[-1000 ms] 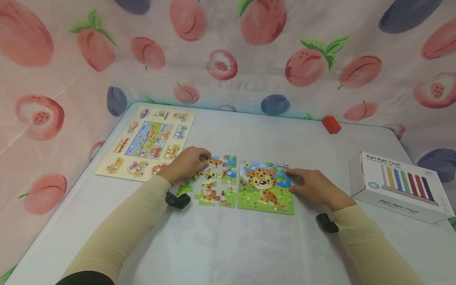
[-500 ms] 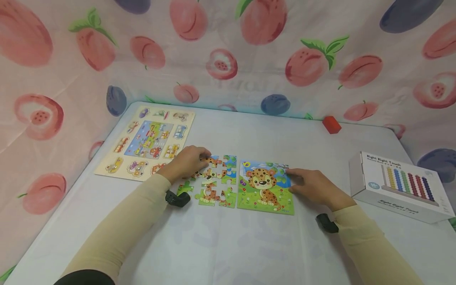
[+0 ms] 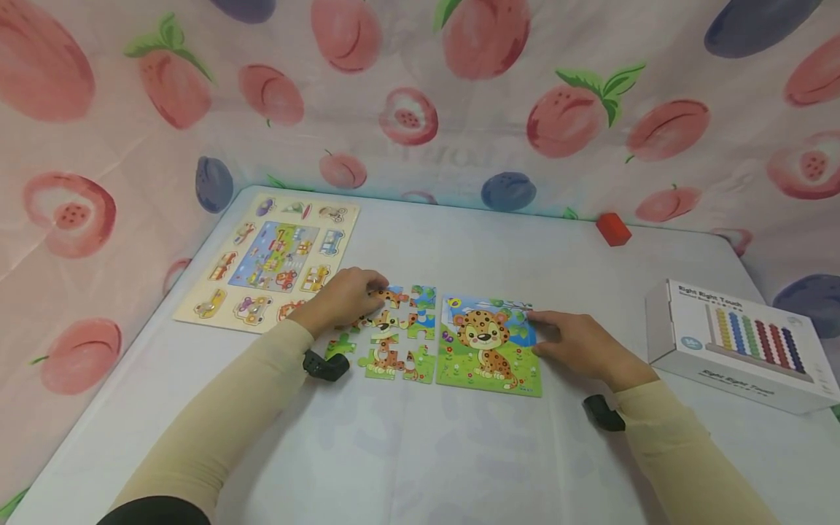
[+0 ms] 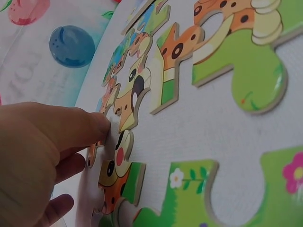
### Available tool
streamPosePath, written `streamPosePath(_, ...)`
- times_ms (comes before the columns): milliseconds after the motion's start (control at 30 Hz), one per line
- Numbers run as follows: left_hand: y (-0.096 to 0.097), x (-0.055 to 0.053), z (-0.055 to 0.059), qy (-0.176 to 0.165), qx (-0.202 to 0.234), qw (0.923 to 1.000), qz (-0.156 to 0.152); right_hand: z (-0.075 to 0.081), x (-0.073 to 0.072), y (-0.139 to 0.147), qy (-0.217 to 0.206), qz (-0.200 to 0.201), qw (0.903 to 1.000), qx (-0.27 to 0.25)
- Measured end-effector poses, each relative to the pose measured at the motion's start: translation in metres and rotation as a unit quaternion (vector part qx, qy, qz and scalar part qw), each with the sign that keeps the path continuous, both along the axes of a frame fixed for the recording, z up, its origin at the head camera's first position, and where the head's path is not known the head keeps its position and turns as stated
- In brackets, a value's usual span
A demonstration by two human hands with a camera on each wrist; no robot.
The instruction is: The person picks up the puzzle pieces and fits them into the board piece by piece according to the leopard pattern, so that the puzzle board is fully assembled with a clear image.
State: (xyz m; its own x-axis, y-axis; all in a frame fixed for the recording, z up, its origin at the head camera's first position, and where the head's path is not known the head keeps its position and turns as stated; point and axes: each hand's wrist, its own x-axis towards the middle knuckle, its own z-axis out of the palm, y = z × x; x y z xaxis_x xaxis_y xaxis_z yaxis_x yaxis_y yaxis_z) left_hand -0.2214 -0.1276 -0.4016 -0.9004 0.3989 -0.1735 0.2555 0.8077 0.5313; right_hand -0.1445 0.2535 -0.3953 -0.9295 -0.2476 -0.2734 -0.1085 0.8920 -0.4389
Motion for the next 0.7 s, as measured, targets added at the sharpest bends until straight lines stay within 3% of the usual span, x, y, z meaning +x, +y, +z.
streamPosePath(700,-0.0034,0.0030,0.0032,0.034,0.008,0.9991,-0.024,0.0006,0.0007,0.0007,0.004,0.007,1.0000,0.001)
